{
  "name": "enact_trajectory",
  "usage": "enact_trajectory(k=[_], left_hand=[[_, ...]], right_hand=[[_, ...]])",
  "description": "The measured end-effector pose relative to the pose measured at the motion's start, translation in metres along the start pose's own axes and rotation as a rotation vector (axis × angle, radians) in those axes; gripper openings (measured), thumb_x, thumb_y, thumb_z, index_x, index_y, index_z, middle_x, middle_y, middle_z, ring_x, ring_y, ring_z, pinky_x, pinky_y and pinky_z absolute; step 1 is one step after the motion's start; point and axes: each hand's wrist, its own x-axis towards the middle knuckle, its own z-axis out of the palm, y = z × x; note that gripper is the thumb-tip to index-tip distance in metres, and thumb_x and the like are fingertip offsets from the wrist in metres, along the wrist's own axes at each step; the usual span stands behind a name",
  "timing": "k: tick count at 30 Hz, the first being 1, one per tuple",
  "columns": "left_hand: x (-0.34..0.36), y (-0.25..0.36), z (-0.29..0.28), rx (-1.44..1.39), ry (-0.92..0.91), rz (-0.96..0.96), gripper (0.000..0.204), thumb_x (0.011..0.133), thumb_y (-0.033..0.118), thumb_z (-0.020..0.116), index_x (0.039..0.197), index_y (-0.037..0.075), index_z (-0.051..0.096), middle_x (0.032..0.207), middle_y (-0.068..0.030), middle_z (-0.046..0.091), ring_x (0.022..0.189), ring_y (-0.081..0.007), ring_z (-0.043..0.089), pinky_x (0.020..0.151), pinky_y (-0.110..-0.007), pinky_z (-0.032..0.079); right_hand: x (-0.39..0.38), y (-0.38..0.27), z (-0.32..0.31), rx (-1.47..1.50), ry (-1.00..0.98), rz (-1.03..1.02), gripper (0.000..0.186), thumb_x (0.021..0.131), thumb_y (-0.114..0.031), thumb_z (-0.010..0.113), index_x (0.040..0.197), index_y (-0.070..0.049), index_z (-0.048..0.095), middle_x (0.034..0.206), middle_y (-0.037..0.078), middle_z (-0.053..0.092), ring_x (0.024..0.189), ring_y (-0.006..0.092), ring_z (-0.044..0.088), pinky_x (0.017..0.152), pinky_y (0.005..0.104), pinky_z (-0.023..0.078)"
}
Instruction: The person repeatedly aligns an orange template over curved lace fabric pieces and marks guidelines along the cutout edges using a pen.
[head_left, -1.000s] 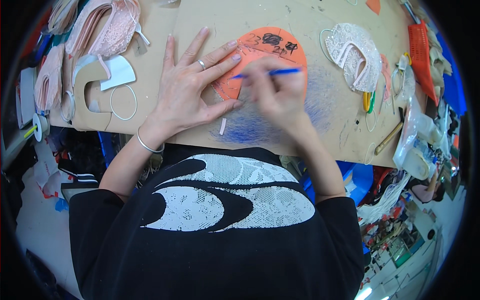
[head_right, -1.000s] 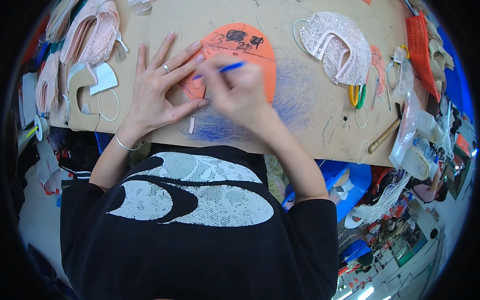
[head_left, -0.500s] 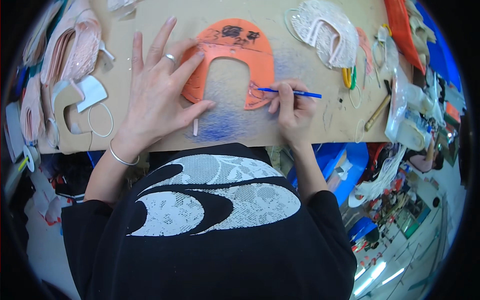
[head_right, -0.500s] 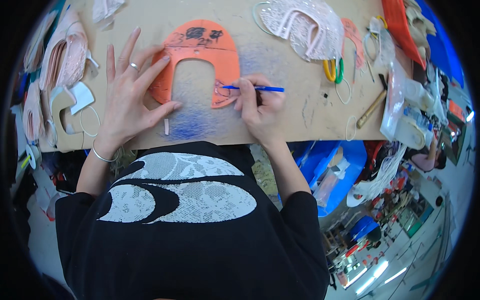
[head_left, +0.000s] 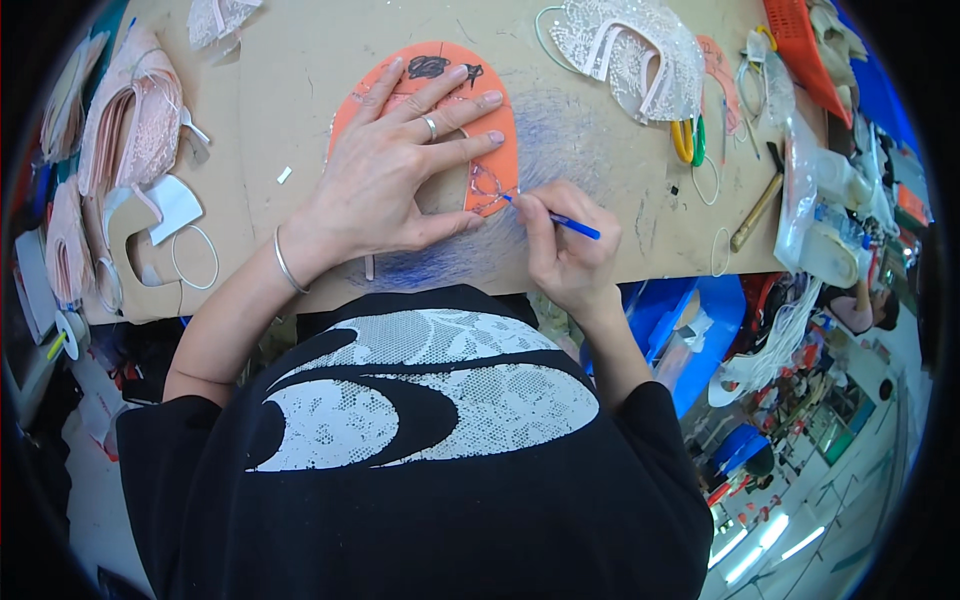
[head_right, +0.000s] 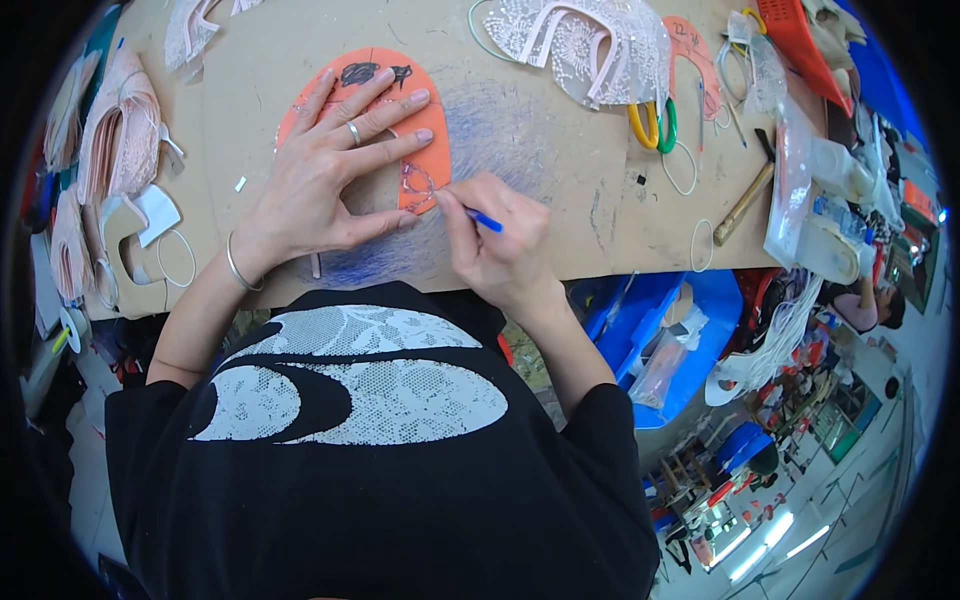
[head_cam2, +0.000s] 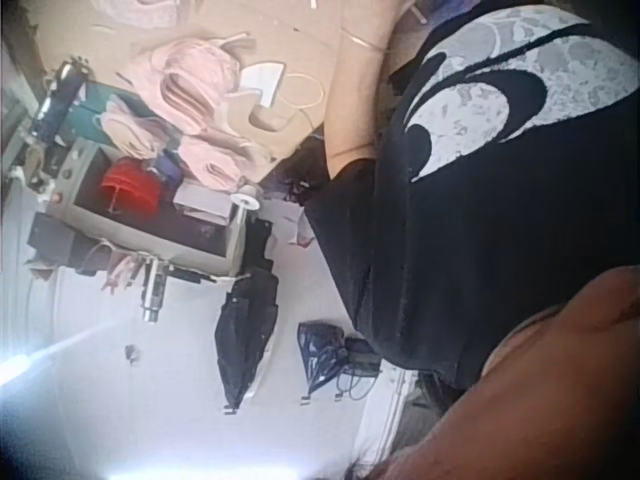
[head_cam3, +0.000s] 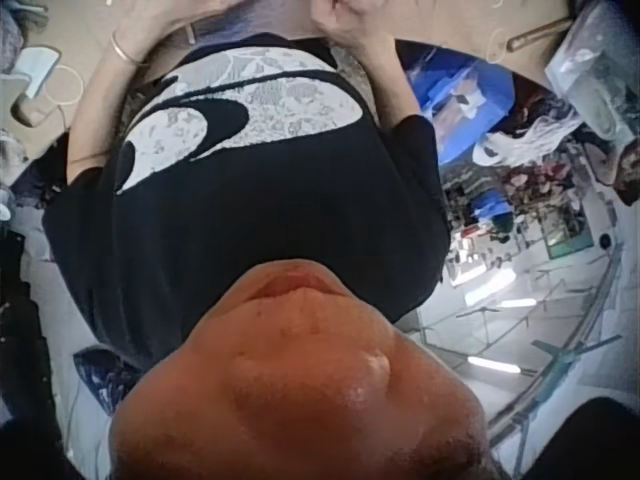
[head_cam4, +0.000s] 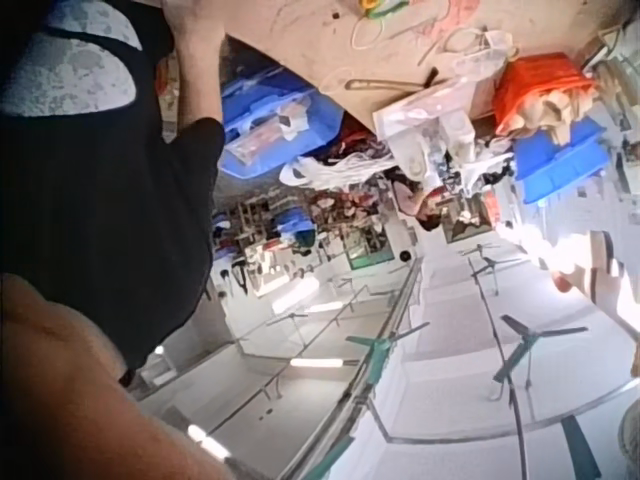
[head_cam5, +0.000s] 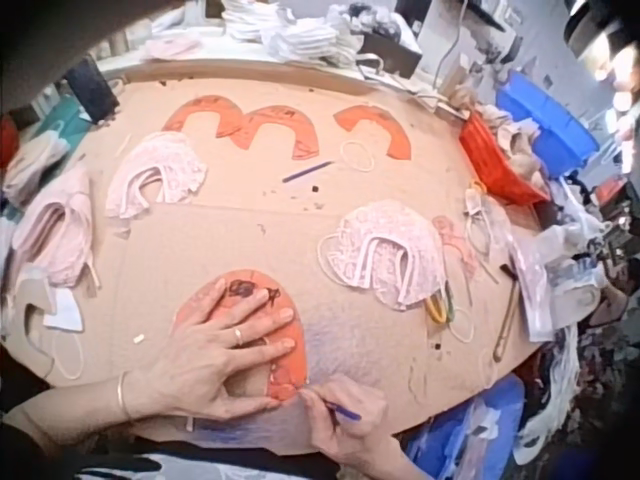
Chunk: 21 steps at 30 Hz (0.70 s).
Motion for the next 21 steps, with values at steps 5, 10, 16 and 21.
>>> enact_trajectory(k=[5,10,16,21], left_hand=[[0.0,0.001,0.0,0.0,-0.013,-0.003,0.06,0.073,0.039,0.078,0.129,0.02,0.069,0.149,0.0002,0.054,0.147,-0.0255,0.037,0.126,-0.051,0.01],[0.0,0.0,0.003,0.003,0.018,0.008,0.06,0.073,0.04,0.077,0.129,0.019,0.069,0.148,-0.0002,0.054,0.146,-0.0256,0.037,0.126,-0.051,0.011],[-0.002,-0.007,0.005,0.005,0.068,0.036,0.058,0.073,0.04,0.076,0.126,0.017,0.07,0.146,-0.0006,0.055,0.145,-0.0251,0.039,0.125,-0.051,0.014],[-0.005,-0.005,0.005,-0.034,0.075,0.04,0.063,0.073,0.043,0.076,0.129,0.016,0.068,0.147,-0.0046,0.054,0.147,-0.0285,0.036,0.125,-0.051,0.016]], right_hand=[[0.002,-0.007,0.001,0.056,0.024,0.033,0.012,0.085,0.01,0.06,0.087,0.002,0.069,0.076,0.009,0.067,0.06,0.0156,0.057,0.054,0.0246,0.045],[-0.008,-0.005,0.0,0.044,-0.011,0.151,0.013,0.086,0.01,0.06,0.088,0.002,0.07,0.079,0.009,0.069,0.062,0.0152,0.059,0.056,0.0253,0.047],[0.004,-0.003,0.0,-0.017,0.02,0.143,0.012,0.089,0.008,0.06,0.092,0.003,0.069,0.083,0.009,0.07,0.066,0.0144,0.062,0.06,0.026,0.05],[0.032,-0.009,0.014,0.207,0.144,0.241,0.012,0.091,0.004,0.061,0.1,0.003,0.068,0.093,0.011,0.071,0.073,0.0165,0.064,0.067,0.0269,0.052]])
